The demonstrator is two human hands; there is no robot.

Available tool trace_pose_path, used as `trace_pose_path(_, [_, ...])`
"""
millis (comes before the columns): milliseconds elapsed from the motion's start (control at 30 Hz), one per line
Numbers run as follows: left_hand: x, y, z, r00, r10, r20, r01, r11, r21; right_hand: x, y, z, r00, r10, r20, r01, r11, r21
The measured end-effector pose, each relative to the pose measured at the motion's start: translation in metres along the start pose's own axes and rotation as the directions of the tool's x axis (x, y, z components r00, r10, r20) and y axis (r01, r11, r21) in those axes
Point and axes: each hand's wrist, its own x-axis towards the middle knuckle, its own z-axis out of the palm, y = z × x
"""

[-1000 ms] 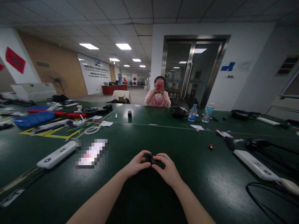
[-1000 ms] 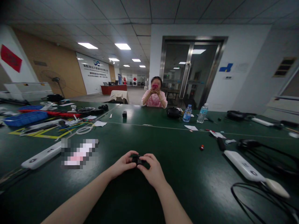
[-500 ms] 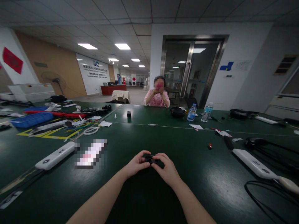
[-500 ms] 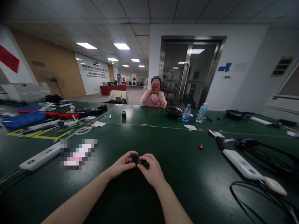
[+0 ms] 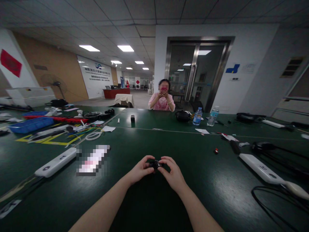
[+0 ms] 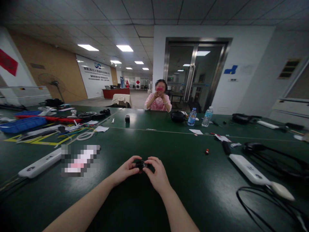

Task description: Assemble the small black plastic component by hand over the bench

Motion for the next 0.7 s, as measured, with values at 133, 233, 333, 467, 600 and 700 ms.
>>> trace_pose_path(133, [-0.002, 0.003, 0.0, 0.999, -0.003, -0.033, 0.005, 0.999, 0.035, 0.001, 0.002, -0.006, 0.999, 0.024, -0.048, -0.023, 1.0, 0.009])
trace_pose_path(233, [-0.003, 0.006, 0.001, 0.999, -0.003, -0.036, 0.005, 0.999, 0.051, 0.001, 0.004, -0.01, 0.995, 0.064, -0.075, -0.063, 0.998, 0.009])
trace_pose_path(333, [-0.003, 0.007, 0.001, 0.999, -0.005, -0.041, 0.008, 0.999, 0.054, 0.0, 0.006, -0.015, 0.992, 0.077, -0.097, -0.076, 0.997, 0.011])
trace_pose_path(467, [-0.003, 0.006, 0.001, 0.999, -0.013, -0.046, 0.014, 0.999, 0.039, 0.002, 0.008, -0.024, 0.985, 0.086, -0.148, -0.083, 0.996, 0.025])
trace_pose_path(600, [-0.004, 0.007, 0.0, 0.998, -0.018, -0.058, 0.02, 0.999, 0.037, 0.003, 0.01, -0.034, 0.978, 0.078, -0.193, -0.071, 0.997, 0.041])
trace_pose_path(700, [-0.004, 0.008, 0.0, 0.999, -0.022, -0.048, 0.023, 0.999, 0.024, 0.004, 0.013, -0.04, 0.967, 0.077, -0.241, -0.06, 0.995, 0.077])
